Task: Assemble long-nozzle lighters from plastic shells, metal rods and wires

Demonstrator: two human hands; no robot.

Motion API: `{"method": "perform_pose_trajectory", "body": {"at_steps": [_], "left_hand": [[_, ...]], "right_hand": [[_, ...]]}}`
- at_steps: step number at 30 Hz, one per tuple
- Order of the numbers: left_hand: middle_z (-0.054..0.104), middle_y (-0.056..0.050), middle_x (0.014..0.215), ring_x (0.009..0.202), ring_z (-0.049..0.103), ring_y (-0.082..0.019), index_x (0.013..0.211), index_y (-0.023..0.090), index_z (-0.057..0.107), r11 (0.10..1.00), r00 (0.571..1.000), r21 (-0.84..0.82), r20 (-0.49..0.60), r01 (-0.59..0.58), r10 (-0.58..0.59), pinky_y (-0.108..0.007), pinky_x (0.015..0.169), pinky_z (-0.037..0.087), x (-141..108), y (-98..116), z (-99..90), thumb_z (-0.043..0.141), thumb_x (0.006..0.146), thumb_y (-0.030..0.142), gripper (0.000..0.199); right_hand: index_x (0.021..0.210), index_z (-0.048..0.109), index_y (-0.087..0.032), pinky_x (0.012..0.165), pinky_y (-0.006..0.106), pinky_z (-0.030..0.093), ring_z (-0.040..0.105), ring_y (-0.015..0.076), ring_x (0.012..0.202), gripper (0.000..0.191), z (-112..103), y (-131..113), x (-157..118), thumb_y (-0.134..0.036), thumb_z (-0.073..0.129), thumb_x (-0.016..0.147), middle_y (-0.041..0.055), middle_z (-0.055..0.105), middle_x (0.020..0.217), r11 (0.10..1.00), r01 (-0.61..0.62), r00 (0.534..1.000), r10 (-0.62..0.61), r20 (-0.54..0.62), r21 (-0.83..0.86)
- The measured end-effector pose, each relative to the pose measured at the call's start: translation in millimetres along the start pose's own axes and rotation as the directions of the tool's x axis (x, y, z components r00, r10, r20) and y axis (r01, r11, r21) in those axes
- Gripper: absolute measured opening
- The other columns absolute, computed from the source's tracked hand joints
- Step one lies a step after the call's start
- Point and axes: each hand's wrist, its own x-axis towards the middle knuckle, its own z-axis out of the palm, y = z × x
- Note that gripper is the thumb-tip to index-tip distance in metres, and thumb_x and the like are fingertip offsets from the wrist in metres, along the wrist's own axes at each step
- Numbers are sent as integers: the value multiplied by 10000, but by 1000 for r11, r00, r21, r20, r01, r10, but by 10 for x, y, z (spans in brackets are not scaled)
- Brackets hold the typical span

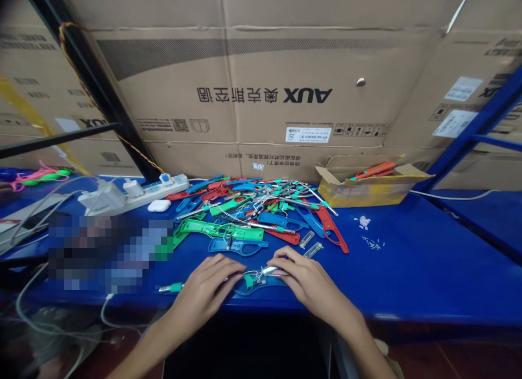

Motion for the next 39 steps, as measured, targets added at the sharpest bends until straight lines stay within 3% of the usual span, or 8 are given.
{"method": "perform_pose_trajectory", "body": {"at_steps": [8, 10, 14, 31, 39], "left_hand": [[708, -35, 1087, 972, 619, -211, 1123, 217, 667, 998, 1000, 50, 9, -26, 26, -372, 860, 443, 0, 43, -36, 487, 1067, 194, 190], [709, -33, 1088, 972, 617, -225, 1124, 218, 670, 998, 999, 58, 9, -35, 35, -387, 867, 441, -5, 46, -44, 552, 1056, 282, 150], [708, -45, 1123, 993, 617, -256, 1151, 207, 658, 995, 998, 81, 10, -61, 60, -406, 874, 450, -15, 36, -44, 700, 941, 486, 352], [693, -35, 1156, 1031, 617, -244, 1149, 227, 636, 1000, 997, -14, 79, 17, -16, -404, 890, 475, 26, 2, -51, 728, 940, 406, 290], [696, -50, 1141, 1016, 633, -235, 1141, 215, 638, 1000, 998, -6, 63, 0, 0, -410, 914, 488, 17, 5, -48, 689, 963, 438, 290]], "right_hand": [[1204, 689, -284, 948, 345, 558, 687, 200, 1084, 235, 32, -27, -46, -314, 503, 1064, 49, 659, 1253, 999, -27, 999, 26, -39, -28], [1212, 699, -293, 934, 343, 566, 692, 197, 1065, 243, 32, -31, -49, -315, 511, 1060, 44, 664, 1244, 999, -24, 998, 22, -53, -34], [1232, 710, -315, 910, 329, 572, 697, 183, 1030, 255, 16, -30, -52, -312, 531, 1050, 33, 666, 1234, 1000, -6, 998, 4, -56, -29], [1150, 739, -298, 951, 347, 528, 654, 188, 1063, 203, -135, -46, 18, -292, 574, 1031, 33, 652, 1173, 997, -40, 994, 34, 103, 63], [1255, 717, -371, 943, 336, 556, 672, 193, 1082, 263, -101, -85, -25, -363, 575, 1034, 23, 655, 1217, 998, -43, 997, 45, 59, -35]]}}
